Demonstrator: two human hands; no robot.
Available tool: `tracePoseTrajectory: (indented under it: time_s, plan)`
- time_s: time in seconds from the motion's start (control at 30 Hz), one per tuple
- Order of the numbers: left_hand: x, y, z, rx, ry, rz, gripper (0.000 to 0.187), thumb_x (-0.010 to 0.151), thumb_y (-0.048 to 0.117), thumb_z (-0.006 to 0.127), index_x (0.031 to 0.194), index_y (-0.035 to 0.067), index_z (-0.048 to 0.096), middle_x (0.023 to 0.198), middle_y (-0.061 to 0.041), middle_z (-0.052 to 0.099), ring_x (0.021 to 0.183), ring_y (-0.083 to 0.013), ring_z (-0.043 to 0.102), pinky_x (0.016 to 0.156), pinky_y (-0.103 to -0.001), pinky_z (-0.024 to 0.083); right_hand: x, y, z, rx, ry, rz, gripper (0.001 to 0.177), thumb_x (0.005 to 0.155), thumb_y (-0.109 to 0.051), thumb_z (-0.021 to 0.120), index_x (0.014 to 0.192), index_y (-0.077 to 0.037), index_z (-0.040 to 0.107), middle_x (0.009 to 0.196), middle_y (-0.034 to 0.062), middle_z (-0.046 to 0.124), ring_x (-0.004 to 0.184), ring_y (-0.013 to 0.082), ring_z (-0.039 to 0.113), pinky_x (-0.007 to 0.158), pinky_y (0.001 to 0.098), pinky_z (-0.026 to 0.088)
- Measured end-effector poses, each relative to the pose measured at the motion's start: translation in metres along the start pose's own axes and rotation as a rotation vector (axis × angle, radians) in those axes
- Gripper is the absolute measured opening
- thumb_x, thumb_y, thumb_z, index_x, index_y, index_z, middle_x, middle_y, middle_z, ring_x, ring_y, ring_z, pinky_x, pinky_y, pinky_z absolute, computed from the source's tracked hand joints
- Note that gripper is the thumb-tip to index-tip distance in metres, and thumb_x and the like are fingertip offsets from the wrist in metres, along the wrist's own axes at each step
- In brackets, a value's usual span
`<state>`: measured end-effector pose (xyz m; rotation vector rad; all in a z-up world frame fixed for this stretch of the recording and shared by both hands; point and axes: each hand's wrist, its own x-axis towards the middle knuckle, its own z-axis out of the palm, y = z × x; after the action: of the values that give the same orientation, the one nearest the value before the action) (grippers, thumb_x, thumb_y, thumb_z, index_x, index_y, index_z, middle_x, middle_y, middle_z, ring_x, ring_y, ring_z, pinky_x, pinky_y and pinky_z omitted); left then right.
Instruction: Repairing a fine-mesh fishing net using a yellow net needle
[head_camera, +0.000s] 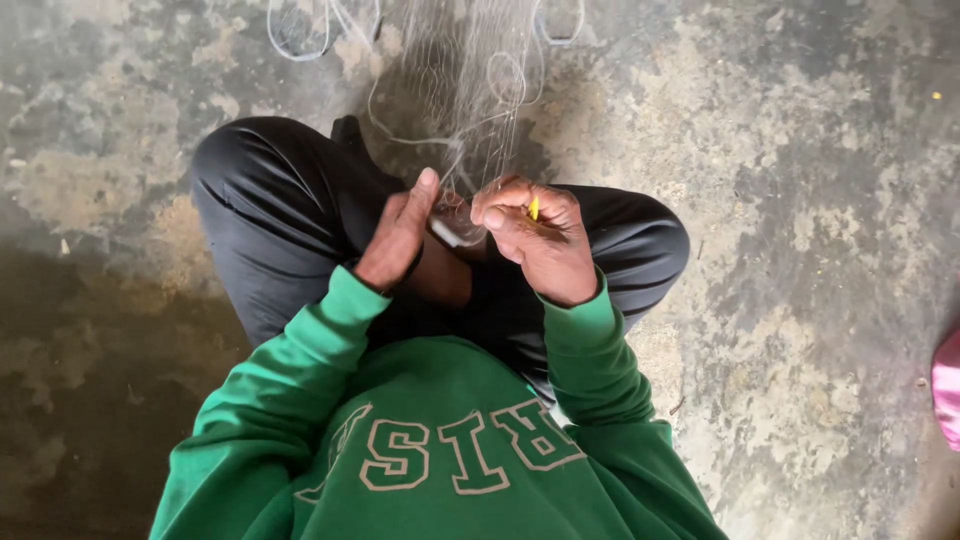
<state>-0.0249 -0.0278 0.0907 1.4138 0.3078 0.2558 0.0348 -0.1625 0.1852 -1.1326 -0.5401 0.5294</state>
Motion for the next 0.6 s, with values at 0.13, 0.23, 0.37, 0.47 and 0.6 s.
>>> tracePoseTrajectory:
  time_s: [0.13,0.23,0.37,0.47,0.6]
  plan:
    - [-0.015,0.013,0.030,-0.726,-0.265,-0.407,0.061,0.086,0.056,0.030,0.079,0.005,0.063,0.071,-0.010,0.064,0.069,-0.0186,0.063,0.069,-0.029,0.053,-0.014,-0.015,0.000,0.053,0.051,0.009,0.008,0.077,0.002,0.059,0.075,0.009,0.056,0.064,0.0130,0.050,0.039,0.0031,0.038,0.034,0.0131,0.031]
    - [-0.010,-0.005,0.026,-0.784,-0.113,-0.270,0.044,0.083,0.037,0.042,0.085,-0.002,0.062,0.075,-0.018,0.061,0.070,-0.0266,0.062,0.068,-0.035,0.052,-0.016,-0.021,0.005,0.033,0.062,0.009,0.008,0.078,0.001,0.060,0.076,0.009,0.057,0.065,0.0135,0.054,0.039,0.0026,0.038,0.034,0.0123,0.031]
    - [-0.016,0.026,-0.004,-0.966,-0.019,0.226,0.023,0.082,0.012,0.046,0.076,-0.005,0.060,0.088,-0.026,0.056,0.094,-0.0355,0.054,0.087,-0.044,0.044,-0.009,-0.015,0.008,-0.122,0.010,-0.008,0.009,0.079,-0.002,0.060,0.078,0.007,0.060,0.065,0.0105,0.054,0.039,0.0029,0.038,0.033,0.0144,0.033]
    - [-0.023,0.032,-0.036,-1.374,-0.174,0.076,0.015,0.078,0.017,0.047,0.074,0.004,0.056,0.078,-0.013,0.053,0.090,-0.0305,0.054,0.092,-0.052,0.042,0.000,-0.008,0.009,-0.212,0.015,-0.057,0.004,0.079,0.001,0.060,0.078,0.004,0.061,0.063,0.0095,0.051,0.042,0.0038,0.040,0.035,0.0149,0.033]
    - [-0.030,0.049,-0.042,-1.478,-0.269,-0.095,0.014,0.083,0.014,0.046,0.077,0.003,0.051,0.065,-0.008,0.043,0.062,-0.0227,0.045,0.056,-0.033,0.045,0.009,0.001,0.012,-0.379,-0.056,-0.083,0.014,0.086,-0.012,0.054,0.079,-0.001,0.057,0.079,0.0086,0.058,0.075,0.0147,0.054,0.071,0.0244,0.042]
